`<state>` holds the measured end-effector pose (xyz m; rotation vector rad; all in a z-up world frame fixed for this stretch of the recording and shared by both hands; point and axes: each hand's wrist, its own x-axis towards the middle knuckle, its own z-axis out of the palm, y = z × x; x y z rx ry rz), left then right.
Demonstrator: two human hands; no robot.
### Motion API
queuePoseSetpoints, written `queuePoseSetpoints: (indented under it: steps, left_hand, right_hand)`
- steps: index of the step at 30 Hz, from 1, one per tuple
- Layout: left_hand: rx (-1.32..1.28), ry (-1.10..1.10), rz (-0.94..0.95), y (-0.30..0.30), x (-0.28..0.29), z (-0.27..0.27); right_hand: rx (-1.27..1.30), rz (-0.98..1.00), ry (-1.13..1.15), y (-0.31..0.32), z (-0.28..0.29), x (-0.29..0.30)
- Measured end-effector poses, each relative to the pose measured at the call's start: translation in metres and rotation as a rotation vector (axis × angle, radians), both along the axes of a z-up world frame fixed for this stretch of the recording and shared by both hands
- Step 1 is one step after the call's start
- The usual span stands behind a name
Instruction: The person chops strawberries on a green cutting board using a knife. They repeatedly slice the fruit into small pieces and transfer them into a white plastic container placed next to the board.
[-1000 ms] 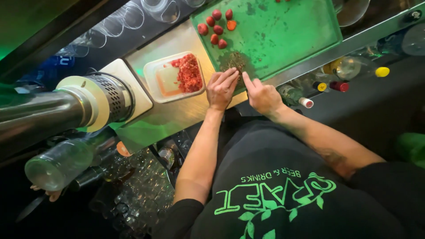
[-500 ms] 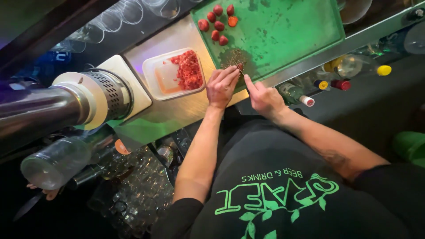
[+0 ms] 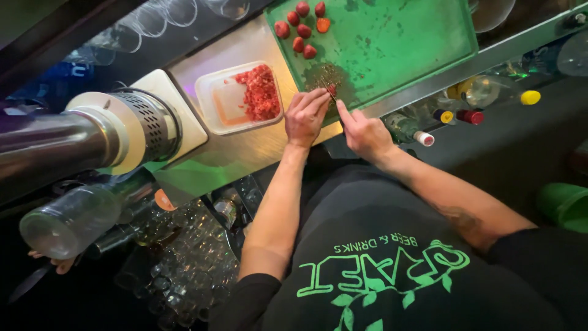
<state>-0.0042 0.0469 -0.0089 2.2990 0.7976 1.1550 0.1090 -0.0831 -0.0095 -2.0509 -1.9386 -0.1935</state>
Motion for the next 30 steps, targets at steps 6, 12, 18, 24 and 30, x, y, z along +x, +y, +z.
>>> queuePoseSetpoints:
  steps: [6, 12, 18, 24, 30]
  left_hand:
    - [-0.028, -0.038, 0.022, -0.001, -0.002, -0.001]
    - [-0.061, -0.031, -0.022, 0.000, -0.003, 0.002]
    - [-0.064, -0.002, -0.019, 0.000, -0.003, 0.000]
    - [-0.059, -0.012, 0.016, -0.005, -0.006, -0.003]
    - [-0.066, -0.103, 0.105, -0.012, -0.015, 0.015]
  right_hand:
    - [0.016, -0.008, -0.093, -0.005, 0.018, 0.004]
    - [-0.029, 0.015, -0.059, -0.011, 0.012, -0.002]
    - [-0.041, 0.018, -0.050, 0.000, -0.005, 0.000]
    - [0.074, -0.041, 0.154, 0.023, 0.073, 0.012]
    - [0.044, -0.002, 0.237, -0.026, 0.028, 0.059]
